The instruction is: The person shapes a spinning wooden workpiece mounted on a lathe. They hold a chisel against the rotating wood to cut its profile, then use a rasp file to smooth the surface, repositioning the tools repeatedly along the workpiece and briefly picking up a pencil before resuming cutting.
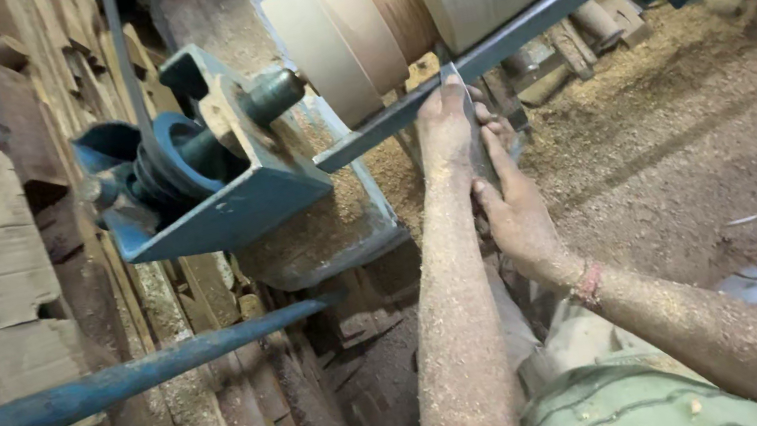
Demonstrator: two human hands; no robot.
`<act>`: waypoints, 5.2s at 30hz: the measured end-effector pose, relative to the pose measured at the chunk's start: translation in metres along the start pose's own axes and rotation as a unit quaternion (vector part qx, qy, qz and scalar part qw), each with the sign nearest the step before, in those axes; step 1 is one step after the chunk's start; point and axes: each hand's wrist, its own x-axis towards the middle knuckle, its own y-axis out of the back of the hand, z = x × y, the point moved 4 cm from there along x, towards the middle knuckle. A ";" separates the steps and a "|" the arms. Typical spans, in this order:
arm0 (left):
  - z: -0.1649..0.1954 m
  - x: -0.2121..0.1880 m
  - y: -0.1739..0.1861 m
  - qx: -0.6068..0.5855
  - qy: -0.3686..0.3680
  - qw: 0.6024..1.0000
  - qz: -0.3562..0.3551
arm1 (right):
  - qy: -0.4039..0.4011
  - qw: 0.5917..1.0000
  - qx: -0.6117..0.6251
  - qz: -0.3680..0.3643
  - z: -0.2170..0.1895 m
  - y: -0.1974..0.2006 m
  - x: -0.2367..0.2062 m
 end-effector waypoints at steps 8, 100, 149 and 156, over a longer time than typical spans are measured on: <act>-0.005 -0.001 -0.011 -0.001 -0.051 0.998 0.043 | -0.143 0.987 0.043 -0.068 0.003 0.025 0.008; -0.019 0.004 -0.024 0.045 -0.215 0.964 0.149 | -0.178 0.954 0.003 -0.240 0.001 0.071 0.043; -0.013 -0.001 -0.001 -0.019 -0.121 0.988 0.094 | -0.159 0.971 0.092 -0.154 0.016 0.037 0.017; -0.011 0.005 0.012 0.090 -0.143 0.982 0.085 | 0.180 0.978 -0.058 -0.089 -0.003 0.031 0.011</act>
